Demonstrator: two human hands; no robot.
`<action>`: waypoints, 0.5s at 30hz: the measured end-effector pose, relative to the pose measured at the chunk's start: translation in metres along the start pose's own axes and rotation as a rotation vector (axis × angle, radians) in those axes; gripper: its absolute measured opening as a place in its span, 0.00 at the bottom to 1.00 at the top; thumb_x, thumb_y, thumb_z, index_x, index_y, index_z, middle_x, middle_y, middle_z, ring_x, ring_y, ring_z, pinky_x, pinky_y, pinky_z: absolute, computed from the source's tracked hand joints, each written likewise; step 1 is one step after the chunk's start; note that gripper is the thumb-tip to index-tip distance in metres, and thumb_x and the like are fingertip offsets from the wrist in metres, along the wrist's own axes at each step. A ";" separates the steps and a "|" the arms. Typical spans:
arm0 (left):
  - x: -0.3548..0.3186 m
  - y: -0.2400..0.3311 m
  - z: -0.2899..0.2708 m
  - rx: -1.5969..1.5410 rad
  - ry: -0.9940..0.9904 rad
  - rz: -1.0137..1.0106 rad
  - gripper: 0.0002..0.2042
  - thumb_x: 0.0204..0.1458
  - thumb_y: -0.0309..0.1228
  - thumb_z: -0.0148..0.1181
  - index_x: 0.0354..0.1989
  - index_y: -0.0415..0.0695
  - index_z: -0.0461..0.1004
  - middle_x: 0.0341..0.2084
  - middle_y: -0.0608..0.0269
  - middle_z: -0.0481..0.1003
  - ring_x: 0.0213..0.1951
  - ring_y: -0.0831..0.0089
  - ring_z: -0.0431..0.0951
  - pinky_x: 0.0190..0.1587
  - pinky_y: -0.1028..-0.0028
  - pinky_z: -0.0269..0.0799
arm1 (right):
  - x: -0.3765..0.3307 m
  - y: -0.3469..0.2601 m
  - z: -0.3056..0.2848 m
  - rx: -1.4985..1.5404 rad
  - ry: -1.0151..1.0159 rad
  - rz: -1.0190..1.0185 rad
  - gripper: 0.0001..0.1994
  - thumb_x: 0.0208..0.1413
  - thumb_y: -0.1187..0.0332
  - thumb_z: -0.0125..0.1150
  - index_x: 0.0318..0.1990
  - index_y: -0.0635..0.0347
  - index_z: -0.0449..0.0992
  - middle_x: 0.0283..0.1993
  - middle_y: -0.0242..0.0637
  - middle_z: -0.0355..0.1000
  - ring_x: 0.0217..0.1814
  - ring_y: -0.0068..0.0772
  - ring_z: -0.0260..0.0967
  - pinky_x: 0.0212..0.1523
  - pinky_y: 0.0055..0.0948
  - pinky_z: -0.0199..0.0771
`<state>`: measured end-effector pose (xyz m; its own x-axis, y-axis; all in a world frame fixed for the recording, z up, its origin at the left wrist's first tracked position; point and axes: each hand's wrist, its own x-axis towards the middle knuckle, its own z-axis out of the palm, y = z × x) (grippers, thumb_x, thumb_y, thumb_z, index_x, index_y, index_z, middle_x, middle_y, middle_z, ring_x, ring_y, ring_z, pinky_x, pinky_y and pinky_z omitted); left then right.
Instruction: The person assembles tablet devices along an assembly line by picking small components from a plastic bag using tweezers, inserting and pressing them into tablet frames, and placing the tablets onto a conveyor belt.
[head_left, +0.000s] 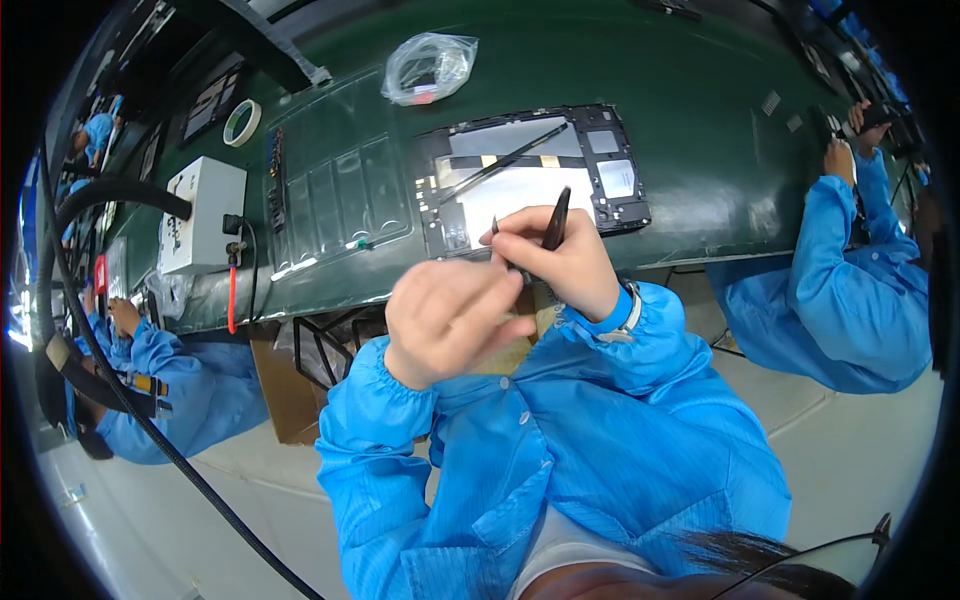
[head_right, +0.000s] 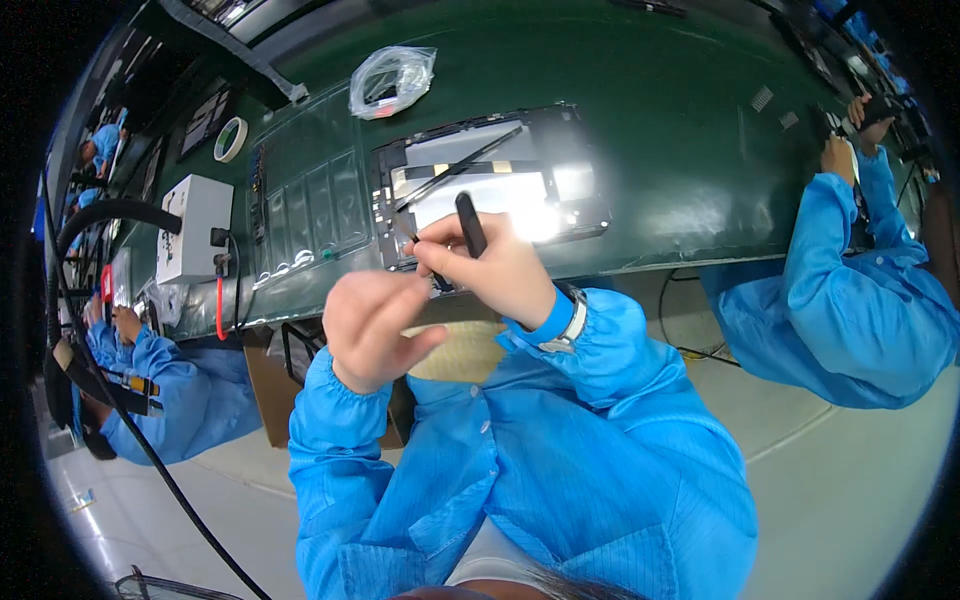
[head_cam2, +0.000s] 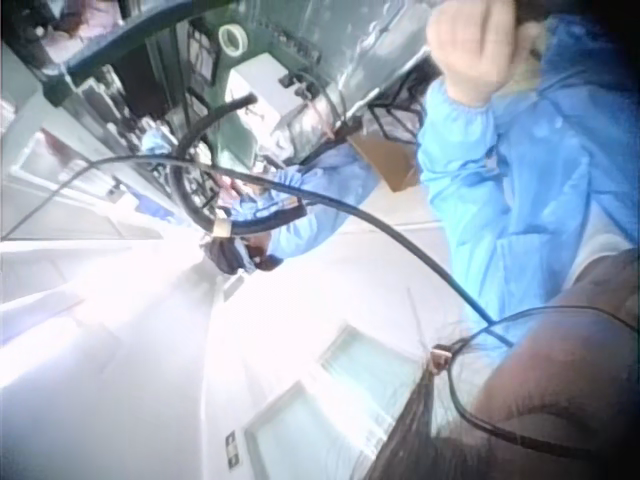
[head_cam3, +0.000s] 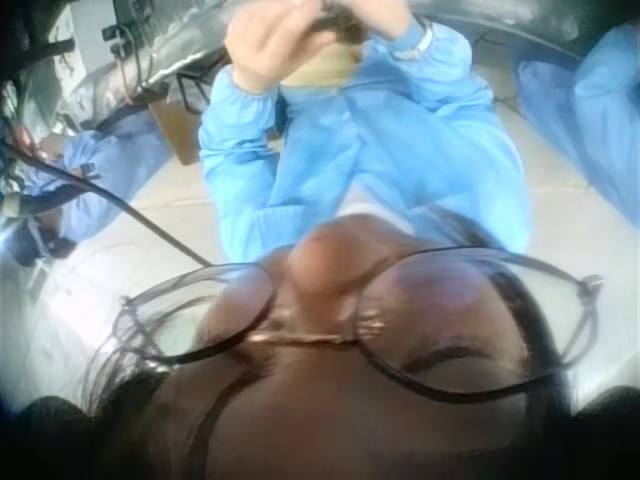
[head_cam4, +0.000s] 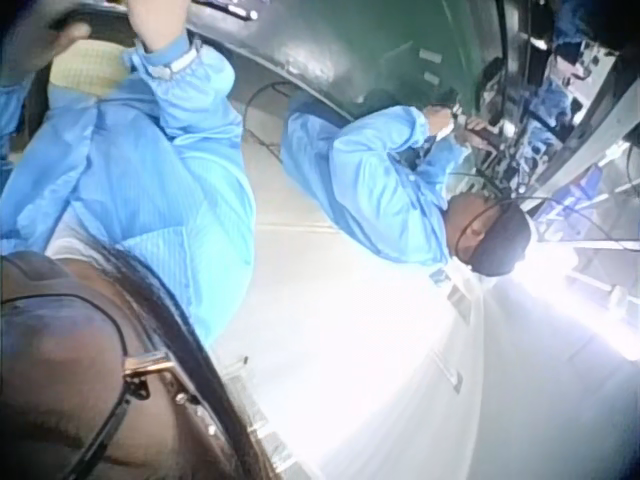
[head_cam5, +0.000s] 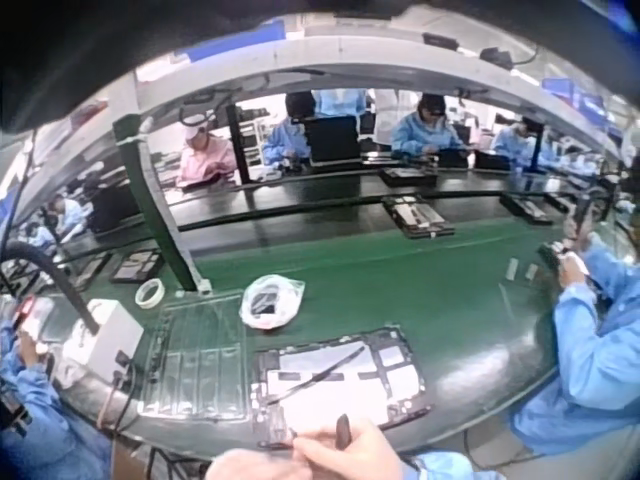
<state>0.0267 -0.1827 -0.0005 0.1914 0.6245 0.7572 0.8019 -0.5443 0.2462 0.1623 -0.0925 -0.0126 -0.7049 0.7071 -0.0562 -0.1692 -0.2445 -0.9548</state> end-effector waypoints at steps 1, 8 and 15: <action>0.007 -0.001 0.001 -0.010 -0.002 0.005 0.12 0.36 0.27 0.63 0.32 0.44 0.75 0.29 0.64 0.73 0.29 0.69 0.74 0.28 0.72 0.69 | -0.003 0.003 -0.002 -0.047 0.020 -0.076 0.08 0.50 0.74 0.57 0.36 0.70 0.75 0.32 0.37 0.73 0.32 0.19 0.69 0.33 0.16 0.68; 0.023 -0.008 0.003 0.091 -0.031 -0.211 0.10 0.37 0.24 0.63 0.30 0.43 0.74 0.29 0.65 0.74 0.31 0.66 0.73 0.34 0.69 0.65 | -0.018 -0.004 -0.007 -0.496 0.079 -0.391 0.08 0.46 0.77 0.59 0.36 0.66 0.74 0.29 0.38 0.71 0.28 0.25 0.68 0.28 0.22 0.66; 0.015 0.002 -0.005 0.292 -0.088 -0.178 0.10 0.35 0.23 0.63 0.30 0.44 0.75 0.30 0.66 0.75 0.32 0.69 0.73 0.39 0.71 0.62 | -0.019 0.010 -0.001 -0.682 0.113 -0.564 0.09 0.44 0.76 0.60 0.37 0.62 0.74 0.30 0.41 0.71 0.31 0.42 0.70 0.31 0.32 0.70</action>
<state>0.0285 -0.1770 0.0143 0.0718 0.7480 0.6598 0.9527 -0.2474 0.1767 0.1749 -0.1076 -0.0212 -0.5622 0.6732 0.4804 0.0021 0.5820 -0.8132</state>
